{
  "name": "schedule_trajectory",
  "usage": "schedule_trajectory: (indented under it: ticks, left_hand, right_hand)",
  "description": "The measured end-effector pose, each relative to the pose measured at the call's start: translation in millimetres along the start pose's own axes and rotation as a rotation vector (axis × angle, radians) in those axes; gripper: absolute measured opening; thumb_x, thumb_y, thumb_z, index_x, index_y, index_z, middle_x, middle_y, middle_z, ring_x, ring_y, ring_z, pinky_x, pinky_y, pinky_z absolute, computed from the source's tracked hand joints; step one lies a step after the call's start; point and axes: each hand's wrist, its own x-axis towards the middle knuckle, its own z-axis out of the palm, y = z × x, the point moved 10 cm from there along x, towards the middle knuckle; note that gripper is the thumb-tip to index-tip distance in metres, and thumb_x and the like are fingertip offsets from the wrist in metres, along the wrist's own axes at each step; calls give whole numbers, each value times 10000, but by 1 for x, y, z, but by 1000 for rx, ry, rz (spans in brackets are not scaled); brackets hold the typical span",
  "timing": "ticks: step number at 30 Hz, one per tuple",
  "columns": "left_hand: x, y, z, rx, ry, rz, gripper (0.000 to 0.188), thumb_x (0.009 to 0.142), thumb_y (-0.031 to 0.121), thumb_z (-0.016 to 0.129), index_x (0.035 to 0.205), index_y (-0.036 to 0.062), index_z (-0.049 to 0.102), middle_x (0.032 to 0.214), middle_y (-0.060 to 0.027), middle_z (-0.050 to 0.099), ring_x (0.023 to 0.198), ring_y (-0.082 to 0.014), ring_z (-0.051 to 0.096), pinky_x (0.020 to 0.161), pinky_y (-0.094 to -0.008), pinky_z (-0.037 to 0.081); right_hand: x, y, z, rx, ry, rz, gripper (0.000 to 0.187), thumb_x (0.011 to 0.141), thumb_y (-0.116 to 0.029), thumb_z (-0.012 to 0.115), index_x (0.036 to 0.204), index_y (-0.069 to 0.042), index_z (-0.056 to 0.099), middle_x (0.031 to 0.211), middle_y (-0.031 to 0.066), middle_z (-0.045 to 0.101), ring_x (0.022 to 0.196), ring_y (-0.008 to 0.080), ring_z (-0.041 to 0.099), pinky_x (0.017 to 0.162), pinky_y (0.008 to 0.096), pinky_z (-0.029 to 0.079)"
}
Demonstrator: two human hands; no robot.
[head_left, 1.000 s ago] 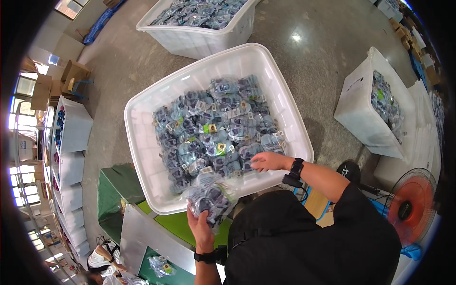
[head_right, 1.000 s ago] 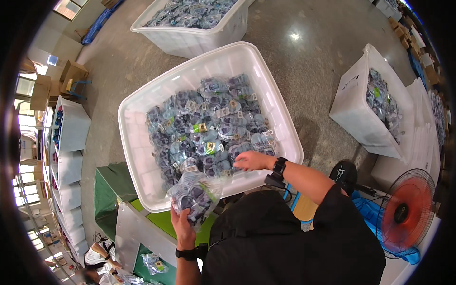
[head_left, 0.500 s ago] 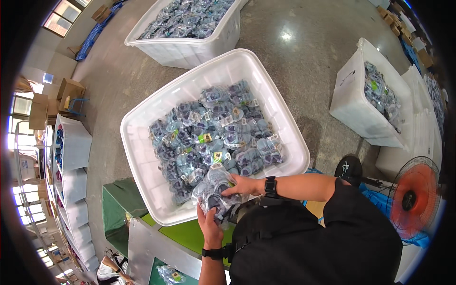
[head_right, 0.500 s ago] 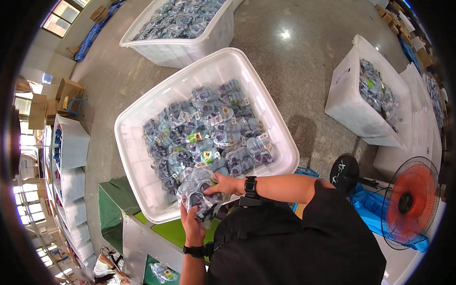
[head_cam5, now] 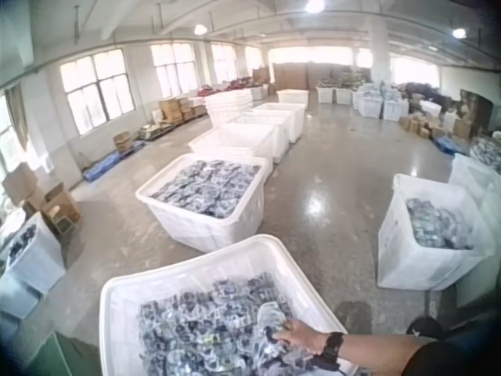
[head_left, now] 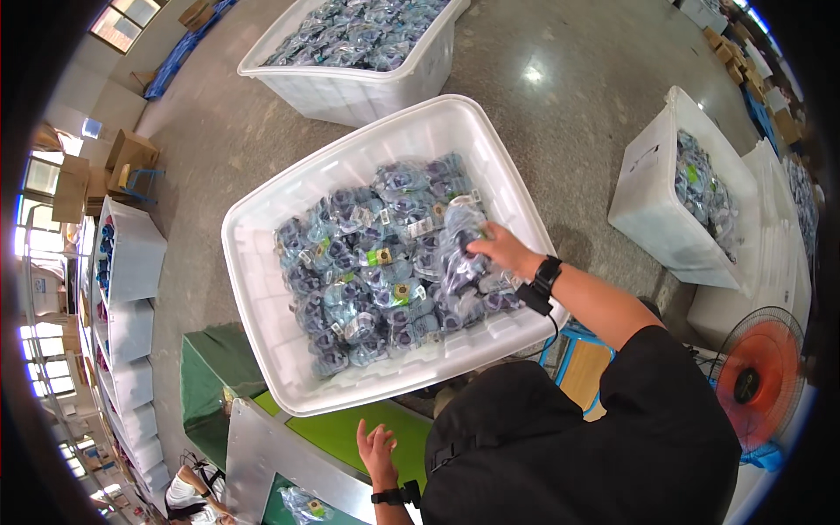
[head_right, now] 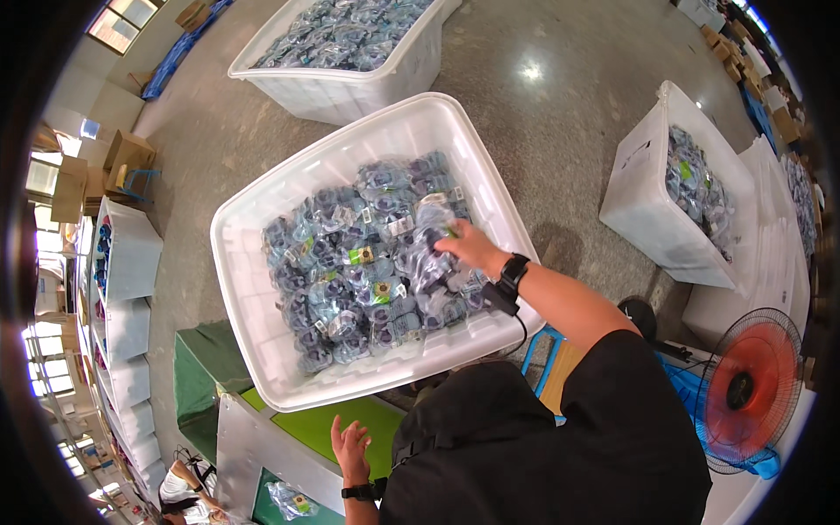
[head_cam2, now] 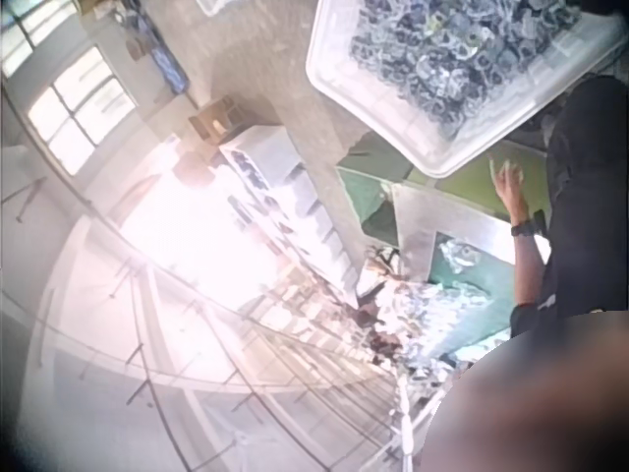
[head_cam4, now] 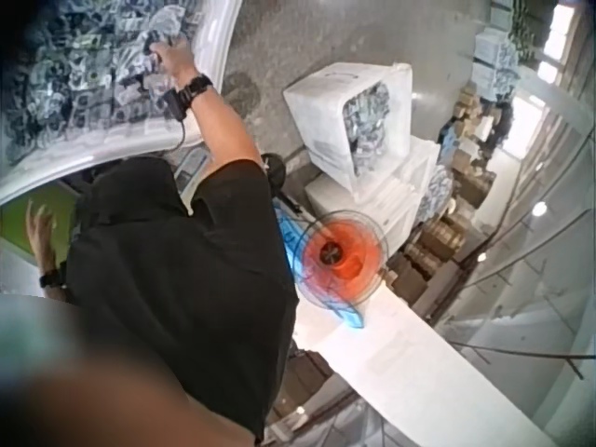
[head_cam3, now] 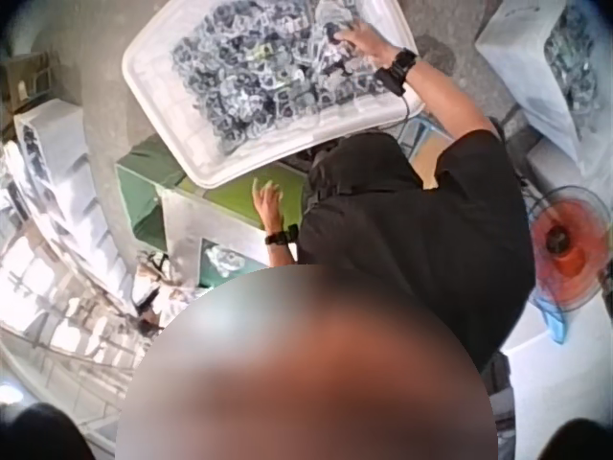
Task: The person repeatedly picks packaged footwear from a large white bin and places them onto a green conveyor belt. The footwear appears to be sandals or slippers in clear plastic packaging. The person handles the items one by one in a continuous loop.
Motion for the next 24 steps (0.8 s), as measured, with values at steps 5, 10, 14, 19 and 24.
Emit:
schedule_trajectory:
  ticks: [5, 10, 14, 19, 24]
  left_hand:
    - [-14, -34, -41, -31, 60, -46, 676, 1052, 152, 655, 1654, 94, 352, 1288, -165, 655, 989, -224, 678, 776, -348, 570]
    - [-25, -59, -78, -26, 92, -54, 624, 1051, 150, 646, 1622, 67, 407, 1285, -173, 672, 991, -225, 685, 772, -348, 576]
    - [-32, -78, -111, -28, 135, -79, 590, 1047, 160, 681, 1582, 29, 469, 1256, -151, 706, 984, -195, 710, 749, -309, 580]
    - [-29, -90, -164, 40, 247, -76, 501, 1030, 152, 683, 1492, 3, 559, 1156, -99, 723, 933, -167, 696, 731, -310, 568]
    - [-12, -119, -239, -78, 354, -52, 500, 1012, 195, 729, 1464, 13, 615, 1088, -63, 741, 979, -130, 698, 791, -293, 577]
  right_hand:
    - [1, 4, -93, -983, 534, -47, 758, 905, -389, 777, 1466, 35, 493, 1323, 304, 647, 1179, 467, 669, 1012, 515, 553]
    - [2, 63, -82, -860, 315, 22, 633, 905, -369, 764, 1389, 4, 600, 1232, 284, 718, 1178, 447, 681, 1014, 524, 542]
    - [-8, 89, -42, -907, 145, 13, 567, 893, -363, 768, 1331, -16, 668, 1193, 242, 753, 1160, 428, 696, 999, 510, 553]
    - [-16, 103, 17, -905, -81, -199, 454, 888, -354, 762, 1193, -20, 721, 1039, 208, 771, 965, 376, 740, 861, 473, 590]
    - [-11, 148, 46, -861, -320, -74, 185, 927, -197, 754, 903, -24, 695, 688, 24, 607, 642, 174, 621, 586, 365, 515]
